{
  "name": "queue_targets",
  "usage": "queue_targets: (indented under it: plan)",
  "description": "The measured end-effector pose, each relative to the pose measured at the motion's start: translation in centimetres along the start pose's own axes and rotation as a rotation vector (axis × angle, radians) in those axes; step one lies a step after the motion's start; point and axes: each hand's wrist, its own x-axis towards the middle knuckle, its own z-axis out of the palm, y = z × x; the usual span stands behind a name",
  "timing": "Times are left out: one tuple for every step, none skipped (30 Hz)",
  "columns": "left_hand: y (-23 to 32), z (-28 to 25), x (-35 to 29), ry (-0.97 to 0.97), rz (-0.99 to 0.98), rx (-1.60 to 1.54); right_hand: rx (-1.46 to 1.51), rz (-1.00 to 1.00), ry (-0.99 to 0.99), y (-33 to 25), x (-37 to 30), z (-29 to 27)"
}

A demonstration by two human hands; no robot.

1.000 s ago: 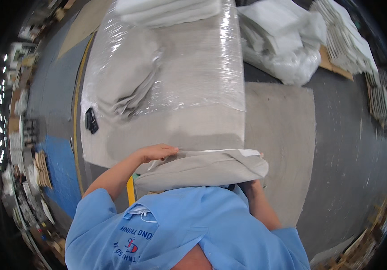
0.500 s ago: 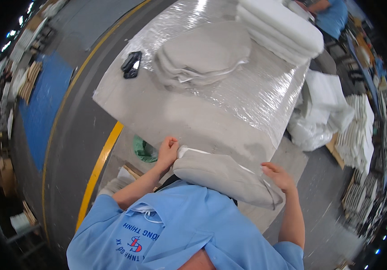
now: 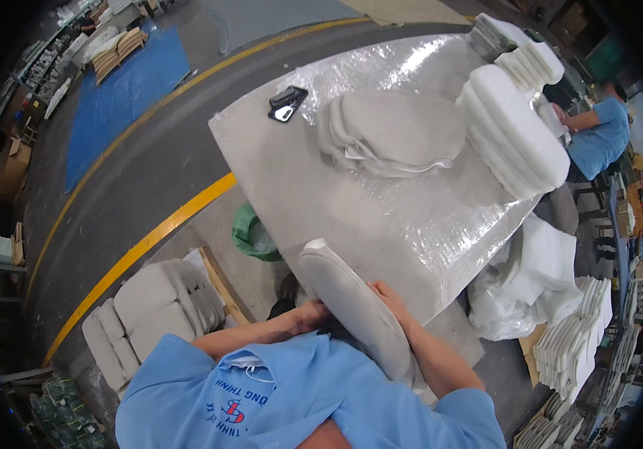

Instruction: The person inserts white foam cushions into gray fabric covers, aligns the edges, and zips them closed. The finished cushion is placed on a nearby stack. The person repeats this process with additional cushions.

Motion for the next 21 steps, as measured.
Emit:
queue_targets:
  plan:
    - [0.1,1.0,0.5,0.078,-0.023,0.102,0.084,-0.042,0.05,0.7,-0.1,-0.3]
    - [0.9,2.2,1.4,0.061,0.01,0.158,0.172,-0.096,0.103,1.1,0.1,-0.9]
    - [1.7,3.4,2.5,0.044,0.045,0.216,0.371,-0.089,0.109,0.9,0.1,-1.7]
    - [2.4,4.8,3.7,0.024,0.075,0.273,0.572,-0.085,0.114,0.7,0.1,-2.6]
    - [3.5,5.6,4.9,0.071,0.091,0.336,0.767,-0.095,0.094,-0.2,0.4,-3.3]
    - [4.8,7.0,5.9,0.143,0.109,0.39,0.739,-0.178,0.075,-1.3,0.0,-4.0]
    - [6.5,8.5,7.1,0.216,0.129,0.443,0.708,-0.261,0.057,-2.4,-0.6,-5.1]
    - [8.1,10.5,8.3,0.274,0.154,0.499,0.735,-0.317,0.069,-3.4,-0.8,-6.0]
    - [9.7,12.3,9.6,0.401,0.265,0.563,0.76,-0.378,0.074,-4.1,-0.9,-6.8]
    - [11.4,13.6,10.2,0.344,0.342,0.631,0.85,-0.411,0.087,-5.4,-0.3,-7.3]
    - [12.0,17.2,11.2,0.225,0.36,0.696,0.971,-0.431,0.148,-3.9,-0.7,-8.6]
    - [12.7,20.1,11.9,0.116,0.385,0.754,1.088,-0.465,0.189,-2.8,-1.0,-9.7]
    - [13.6,21.9,12.7,0.051,0.4,0.914,1.216,-0.528,0.182,-2.4,-0.8,-10.1]
    - [15.0,22.4,13.3,0.022,0.426,1.078,1.327,-0.542,0.205,-2.8,-0.5,-9.1]
    - [15.5,22.8,13.8,-0.019,0.442,1.242,1.436,-0.557,0.24,-3.0,-0.4,-8.3]
    - [15.6,22.2,14.1,-0.041,0.353,1.319,1.542,-0.502,0.331,-3.5,-0.3,-6.1]
    - [15.4,21.5,14.2,-0.07,0.249,1.391,1.65,-0.43,0.431,-3.4,-0.8,-4.0]
    - [15.6,20.4,14.0,-0.081,0.147,1.46,1.572,-0.469,0.392,-3.1,-1.9,-1.0]
    - [14.9,19.4,13.9,-0.121,0.046,1.532,1.491,-0.514,0.382,-2.0,-3.5,2.3]
    - [13.1,18.9,13.8,-0.203,-0.058,1.602,1.528,-0.477,0.433,0.3,-4.4,4.9]
    - [11.1,18.2,13.6,-0.28,-0.164,1.671,1.449,-0.5,0.502,2.7,-4.7,7.7]
